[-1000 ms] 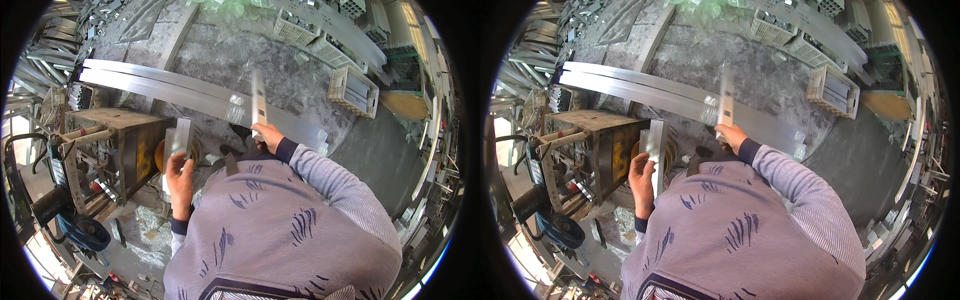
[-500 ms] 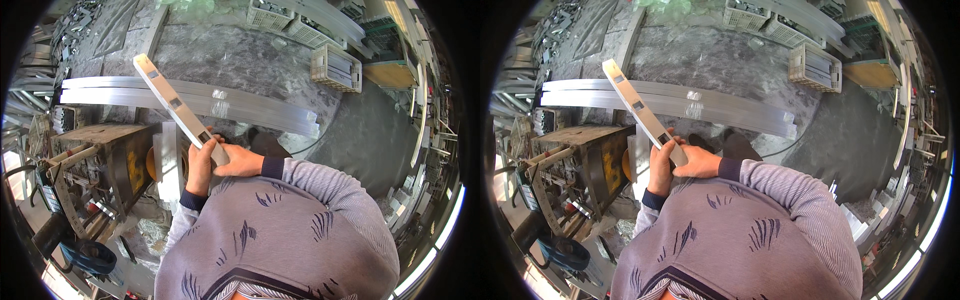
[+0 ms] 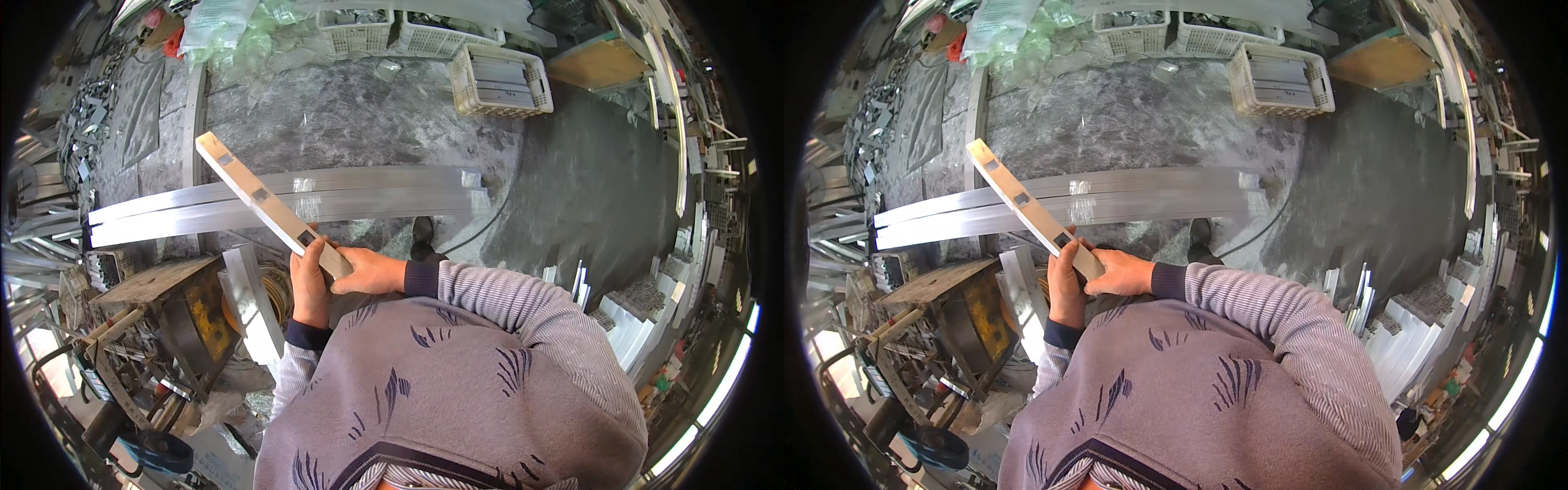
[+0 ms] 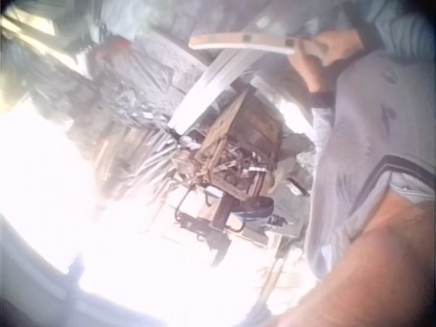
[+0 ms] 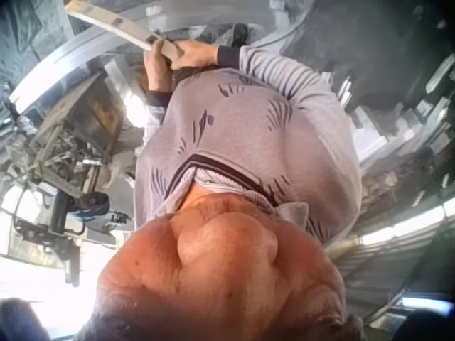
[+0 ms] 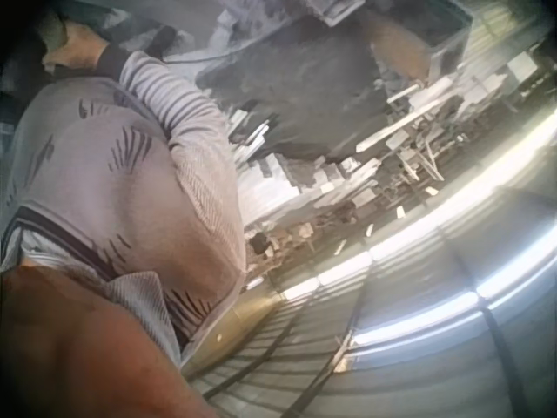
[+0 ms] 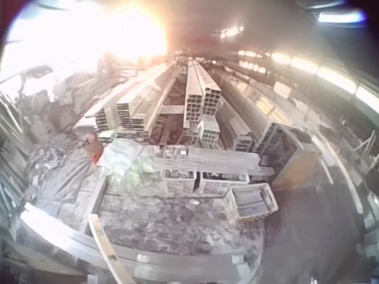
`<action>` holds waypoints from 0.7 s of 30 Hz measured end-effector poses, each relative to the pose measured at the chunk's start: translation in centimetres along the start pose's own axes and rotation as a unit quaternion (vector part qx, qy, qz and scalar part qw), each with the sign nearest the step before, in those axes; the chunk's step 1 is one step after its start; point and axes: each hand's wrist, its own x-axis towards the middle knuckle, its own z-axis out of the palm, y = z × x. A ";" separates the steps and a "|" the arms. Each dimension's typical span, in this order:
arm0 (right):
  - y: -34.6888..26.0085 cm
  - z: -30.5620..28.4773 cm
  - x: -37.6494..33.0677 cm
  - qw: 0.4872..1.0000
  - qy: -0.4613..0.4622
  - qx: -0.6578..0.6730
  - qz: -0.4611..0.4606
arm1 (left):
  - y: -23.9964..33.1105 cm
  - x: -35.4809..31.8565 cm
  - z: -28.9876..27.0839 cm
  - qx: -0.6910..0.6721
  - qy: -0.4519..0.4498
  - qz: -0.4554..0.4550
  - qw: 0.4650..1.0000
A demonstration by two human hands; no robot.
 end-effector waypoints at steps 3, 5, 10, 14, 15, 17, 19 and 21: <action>2.0 -3.3 -2.6 0.999 -0.043 -0.014 -0.031 | -2.0 -0.6 2.4 -0.029 -0.001 0.003 1.000; 4.6 -5.5 -2.8 0.999 -0.017 0.041 -0.013 | -3.5 0.1 2.4 -0.048 0.033 -0.009 0.998; 14.5 -14.7 -3.5 0.974 0.197 -0.067 0.094 | -7.1 3.6 -4.1 0.078 0.093 -0.088 0.989; 21.8 -22.8 -8.9 0.880 0.426 -0.107 0.182 | -10.1 6.3 -11.7 0.198 0.113 -0.193 0.954; 22.9 -24.4 -11.4 0.857 0.477 -0.046 0.191 | -11.3 6.6 -13.2 0.173 0.111 -0.196 0.959; 24.7 -26.3 -15.6 0.784 0.576 0.073 0.220 | -13.2 7.3 -16.1 0.196 0.080 -0.228 0.950; 25.3 -27.0 -19.1 0.754 0.593 0.097 0.264 | -15.3 6.9 -17.8 0.295 0.025 -0.196 0.935; 25.4 -26.5 -21.3 0.736 0.595 0.092 0.311 | -16.6 6.9 -18.7 0.434 0.009 -0.140 0.890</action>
